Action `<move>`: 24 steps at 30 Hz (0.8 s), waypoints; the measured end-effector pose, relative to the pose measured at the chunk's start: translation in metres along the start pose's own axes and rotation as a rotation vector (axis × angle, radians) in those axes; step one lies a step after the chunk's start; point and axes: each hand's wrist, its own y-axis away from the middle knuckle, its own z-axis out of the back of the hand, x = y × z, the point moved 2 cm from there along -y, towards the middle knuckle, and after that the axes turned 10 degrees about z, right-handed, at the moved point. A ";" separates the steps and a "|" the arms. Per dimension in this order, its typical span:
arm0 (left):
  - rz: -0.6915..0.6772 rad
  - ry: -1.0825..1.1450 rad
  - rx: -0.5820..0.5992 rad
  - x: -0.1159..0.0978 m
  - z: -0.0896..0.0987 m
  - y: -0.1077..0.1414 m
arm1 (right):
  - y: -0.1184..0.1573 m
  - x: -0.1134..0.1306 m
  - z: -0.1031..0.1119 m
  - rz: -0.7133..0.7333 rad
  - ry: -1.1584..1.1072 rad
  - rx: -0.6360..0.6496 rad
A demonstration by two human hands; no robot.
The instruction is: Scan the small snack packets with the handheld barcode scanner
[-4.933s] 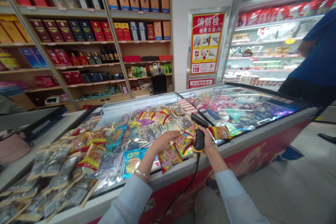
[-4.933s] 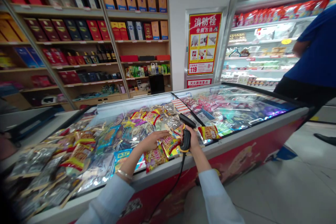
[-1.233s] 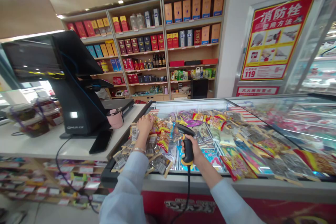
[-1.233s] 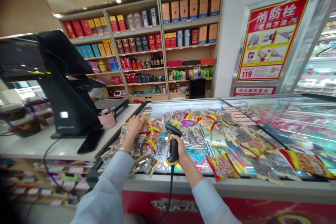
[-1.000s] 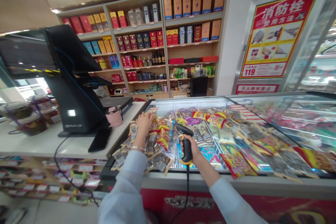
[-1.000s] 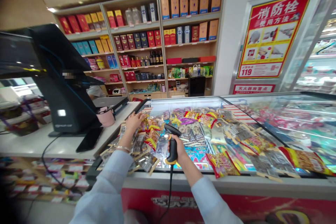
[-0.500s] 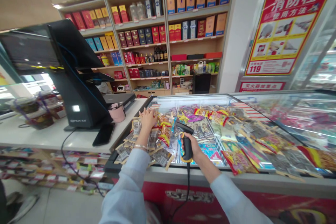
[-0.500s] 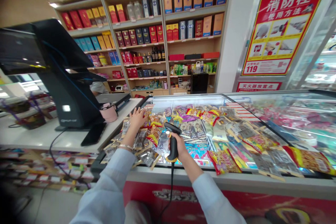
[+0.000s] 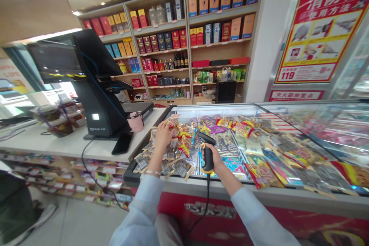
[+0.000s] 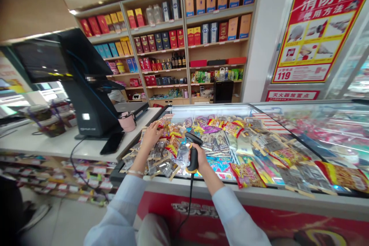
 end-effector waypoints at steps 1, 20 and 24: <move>-0.005 0.021 -0.005 0.000 0.002 0.002 | 0.000 0.000 -0.001 0.014 0.000 0.001; -0.400 0.412 0.165 -0.186 -0.030 0.060 | 0.067 0.159 0.085 0.308 -0.095 -0.062; -0.431 0.398 0.242 -0.219 -0.052 0.066 | 0.073 0.193 0.131 0.369 -0.020 -0.128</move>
